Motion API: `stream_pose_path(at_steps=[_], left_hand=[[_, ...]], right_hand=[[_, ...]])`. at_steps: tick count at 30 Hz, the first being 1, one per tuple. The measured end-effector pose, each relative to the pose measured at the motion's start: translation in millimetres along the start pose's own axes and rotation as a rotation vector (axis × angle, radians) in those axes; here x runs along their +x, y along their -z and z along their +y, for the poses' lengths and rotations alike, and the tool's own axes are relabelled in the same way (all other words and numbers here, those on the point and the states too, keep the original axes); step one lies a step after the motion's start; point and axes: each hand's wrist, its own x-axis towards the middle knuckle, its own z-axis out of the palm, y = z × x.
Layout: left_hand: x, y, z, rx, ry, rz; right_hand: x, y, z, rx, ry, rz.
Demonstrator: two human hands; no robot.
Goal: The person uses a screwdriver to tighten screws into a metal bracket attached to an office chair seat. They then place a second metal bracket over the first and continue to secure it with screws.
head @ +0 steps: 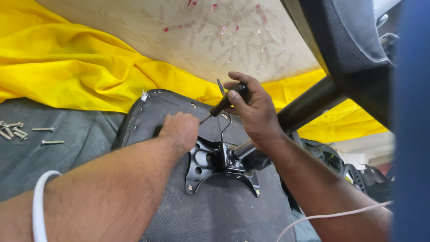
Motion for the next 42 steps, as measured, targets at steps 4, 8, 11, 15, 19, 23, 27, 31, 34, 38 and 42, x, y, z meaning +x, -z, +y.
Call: stream_pose_path(at_steps=[4, 8, 11, 15, 19, 23, 27, 31, 34, 38, 42], left_hand=[[-1.2, -1.8, 4.2, -0.143, 0.033, 0.042], [1.7, 0.7, 6.0, -0.067, 0.06, -0.023], [3.2, -0.8, 5.6, -0.089, 0.055, 0.017], [5.0, 3.2, 8.7, -0.08, 0.052, 0.031], [-2.0, 7.4, 9.4, -0.16, 0.124, 0.028], [-4.9, 15.3, 11.1, -0.17, 0.134, -0.016], [-3.2, 24.0, 16.0, -0.142, 0.141, -0.076], [-4.4, 26.6, 21.4, -0.075, 0.144, -0.128], [-3.8, 26.8, 24.4, -0.175, 0.238, -0.129], [1.5, 29.4, 27.2, -0.159, 0.259, -0.194], [3.9, 30.3, 27.7, -0.151, 0.249, -0.215]], right_hand=[[1.2, -10.9, 1.2, -0.218, -0.13, 0.162], [-2.6, -15.1, 1.0, -0.211, -0.045, 0.171], [-8.1, -7.4, 1.7, -0.017, 0.254, -0.067], [-3.1, -7.2, 2.8, -0.074, 0.135, -0.063], [2.2, -10.7, 1.7, -0.226, -0.03, 0.062], [-3.4, -8.8, 2.6, -0.265, 0.149, -0.051], [-3.3, -8.8, -1.2, 0.041, 0.128, -0.189], [3.4, -12.3, -6.4, -0.169, -0.018, -0.039], [4.3, -15.1, -5.6, -0.341, -0.081, 0.072], [-2.0, -11.2, -0.3, -0.41, 0.488, -0.057], [-0.2, -4.6, 3.4, 0.013, 0.153, -0.091]])
